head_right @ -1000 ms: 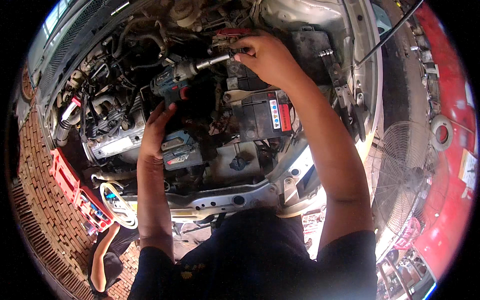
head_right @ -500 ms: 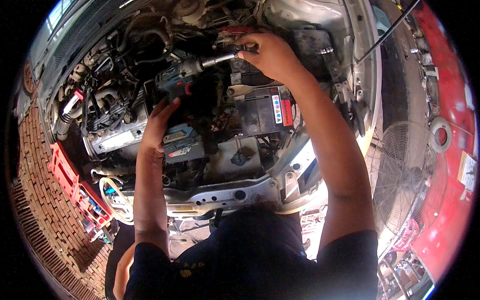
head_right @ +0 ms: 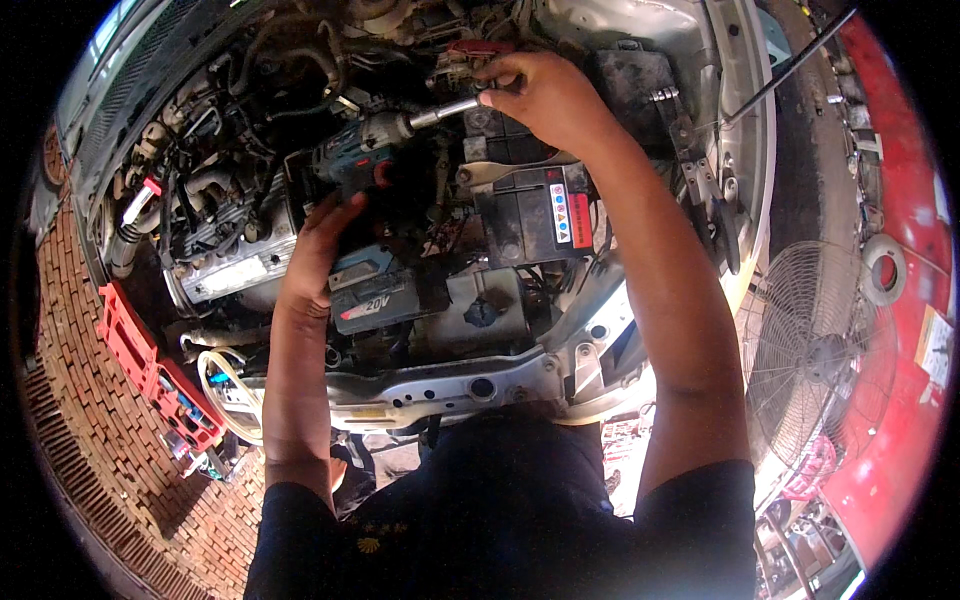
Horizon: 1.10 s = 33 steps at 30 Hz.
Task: The person uses a power tool to loosen or tighten bolts on a vehicle engine component and then picks up small parts from a red container.
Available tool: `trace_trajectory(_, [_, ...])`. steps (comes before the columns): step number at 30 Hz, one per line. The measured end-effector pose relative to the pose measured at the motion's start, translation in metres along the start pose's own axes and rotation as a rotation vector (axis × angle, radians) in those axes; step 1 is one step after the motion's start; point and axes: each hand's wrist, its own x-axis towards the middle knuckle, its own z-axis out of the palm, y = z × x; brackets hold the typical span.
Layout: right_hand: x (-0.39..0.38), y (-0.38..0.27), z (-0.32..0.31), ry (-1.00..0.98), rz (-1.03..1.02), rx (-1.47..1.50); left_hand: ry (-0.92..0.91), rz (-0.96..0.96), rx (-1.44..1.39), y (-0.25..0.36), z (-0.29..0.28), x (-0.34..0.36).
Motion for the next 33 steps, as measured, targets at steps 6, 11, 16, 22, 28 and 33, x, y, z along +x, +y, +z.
trace_trajectory(6, [0.001, 0.000, -0.001, -0.022, 0.010, 0.036, 0.056, -0.032, -0.134, -0.001, 0.009, 0.006])
trace_trajectory(11, [0.008, 0.014, 0.000, -0.023, -0.010, 0.055, 0.053, -0.036, -0.144, 0.001, 0.009, 0.017])
trace_trajectory(16, [0.008, 0.011, -0.003, -0.074, 0.063, 0.056, -0.134, -0.058, -0.300, -0.018, -0.002, 0.029])
trace_trajectory(22, [0.007, 0.002, -0.005, -0.080, 0.103, 0.066, -0.240, -0.001, -0.334, -0.029, -0.006, 0.039])
trace_trajectory(28, [0.005, 0.000, -0.005, -0.089, 0.143, 0.063, -0.275, 0.051, -0.371, -0.015, 0.004, 0.038])
trace_trajectory(33, [0.006, 0.002, -0.006, -0.076, 0.045, 0.050, -0.343, 0.040, -0.289, -0.006, 0.002, 0.040])
